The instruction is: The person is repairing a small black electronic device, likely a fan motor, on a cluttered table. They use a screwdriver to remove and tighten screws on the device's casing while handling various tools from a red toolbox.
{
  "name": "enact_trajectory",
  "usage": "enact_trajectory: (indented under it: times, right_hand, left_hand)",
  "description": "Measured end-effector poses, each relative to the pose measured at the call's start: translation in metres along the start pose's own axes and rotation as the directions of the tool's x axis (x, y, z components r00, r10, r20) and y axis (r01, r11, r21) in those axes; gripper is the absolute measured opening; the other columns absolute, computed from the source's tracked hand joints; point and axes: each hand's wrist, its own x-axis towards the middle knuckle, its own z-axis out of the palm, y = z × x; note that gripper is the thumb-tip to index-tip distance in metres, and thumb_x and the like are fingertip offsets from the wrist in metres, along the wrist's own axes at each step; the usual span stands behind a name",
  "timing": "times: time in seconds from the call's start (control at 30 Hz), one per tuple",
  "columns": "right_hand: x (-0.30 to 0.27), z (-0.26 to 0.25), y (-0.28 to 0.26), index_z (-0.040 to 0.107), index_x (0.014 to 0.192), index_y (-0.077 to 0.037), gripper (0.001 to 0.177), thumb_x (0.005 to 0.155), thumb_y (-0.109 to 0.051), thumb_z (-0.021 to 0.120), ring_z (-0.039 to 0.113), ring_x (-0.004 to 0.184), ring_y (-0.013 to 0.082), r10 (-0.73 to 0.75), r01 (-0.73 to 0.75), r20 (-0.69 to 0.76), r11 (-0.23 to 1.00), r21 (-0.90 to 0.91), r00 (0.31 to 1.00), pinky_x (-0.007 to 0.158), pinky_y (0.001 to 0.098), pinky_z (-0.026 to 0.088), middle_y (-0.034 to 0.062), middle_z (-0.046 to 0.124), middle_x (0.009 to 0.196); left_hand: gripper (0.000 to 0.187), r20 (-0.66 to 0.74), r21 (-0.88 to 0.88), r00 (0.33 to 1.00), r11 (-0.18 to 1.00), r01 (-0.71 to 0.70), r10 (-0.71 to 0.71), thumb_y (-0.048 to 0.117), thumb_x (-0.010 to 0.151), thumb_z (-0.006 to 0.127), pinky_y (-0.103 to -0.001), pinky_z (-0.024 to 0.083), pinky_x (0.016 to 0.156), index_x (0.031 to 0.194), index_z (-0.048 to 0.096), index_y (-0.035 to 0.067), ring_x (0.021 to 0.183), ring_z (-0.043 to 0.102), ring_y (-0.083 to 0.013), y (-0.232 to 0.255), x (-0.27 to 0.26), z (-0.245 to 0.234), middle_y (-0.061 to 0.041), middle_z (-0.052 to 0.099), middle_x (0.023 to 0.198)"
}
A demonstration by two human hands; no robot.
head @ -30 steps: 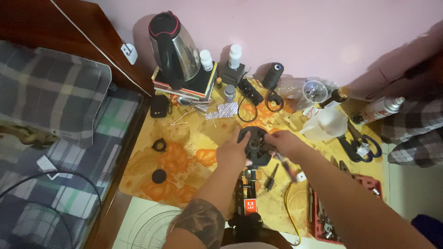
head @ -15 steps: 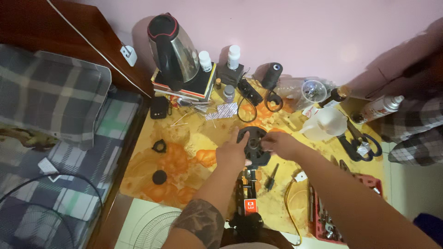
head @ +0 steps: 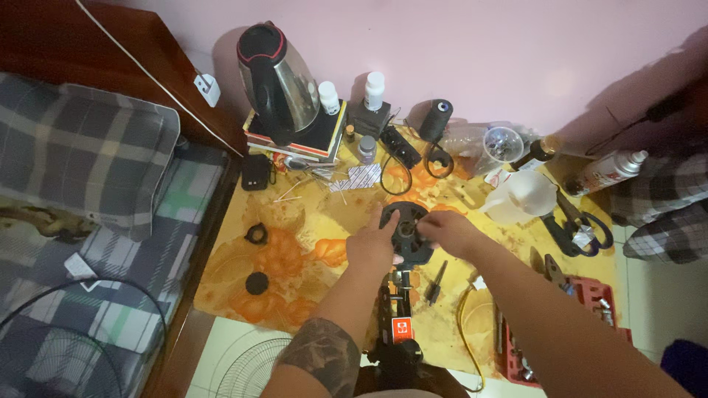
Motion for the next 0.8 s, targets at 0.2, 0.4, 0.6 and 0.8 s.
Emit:
enact_trajectory:
  times: [0.2, 0.4, 0.6, 0.8]
  right_hand:
    - [0.0, 0.0, 0.008, 0.075, 0.114, -0.003, 0.035, 0.096, -0.031, 0.065, 0.066, 0.079, 0.0209, 0.035, -0.038, 0.022, 0.984, 0.176, 0.999, 0.078, 0.0407, 0.055, 0.0148, 0.077, 0.096]
    - [0.003, -0.005, 0.005, 0.075, 0.115, -0.009, 0.036, 0.088, -0.033, 0.073, 0.067, 0.083, 0.0152, -0.286, 0.28, 0.054, 0.853, -0.44, 0.957, 0.079, 0.0357, 0.052, 0.0078, 0.074, 0.098]
    - [0.001, 0.007, 0.012, 0.073, 0.115, -0.007, 0.033, 0.097, -0.033, 0.066, 0.068, 0.083, 0.0253, 0.125, -0.118, -0.004, 0.951, 0.285, 0.992, 0.078, 0.0403, 0.056, 0.0126, 0.077, 0.097]
    - [-0.005, 0.001, 0.015, 0.072, 0.114, -0.007, 0.038, 0.085, -0.031, 0.076, 0.066, 0.076, 0.0117, -0.346, 0.331, 0.034, 0.856, -0.398, 0.938, 0.071, 0.0342, 0.051, 0.0082, 0.075, 0.093]
  left_hand:
    - [0.108, -0.036, -0.011, 0.999, 1.0, -0.022, 0.022, 0.043, 0.072, 0.09, -0.045, 0.053, 0.094, 0.16, 0.028, 0.041, 0.121, 0.061, -0.03, 0.0, -0.006, -0.001, -0.002, 0.015, 0.172]
    - [0.103, 0.006, 0.02, 1.0, 1.0, 0.012, -0.012, 0.037, 0.077, 0.088, -0.046, 0.052, 0.093, 0.158, 0.025, 0.043, 0.125, 0.057, -0.0299, 0.004, -0.001, -0.005, 0.0, 0.01, 0.171]
    - [0.102, -0.071, -0.031, 0.997, 0.999, -0.029, 0.026, 0.035, 0.074, 0.089, -0.045, 0.052, 0.095, 0.158, 0.031, 0.041, 0.121, 0.061, -0.0303, -0.001, -0.006, 0.0, -0.001, 0.016, 0.172]
    - [0.099, -0.049, 0.022, 0.998, 0.999, -0.033, 0.035, 0.035, 0.078, 0.086, -0.043, 0.056, 0.089, 0.16, 0.03, 0.041, 0.116, 0.064, -0.0291, 0.001, 0.001, 0.003, -0.002, 0.016, 0.173]
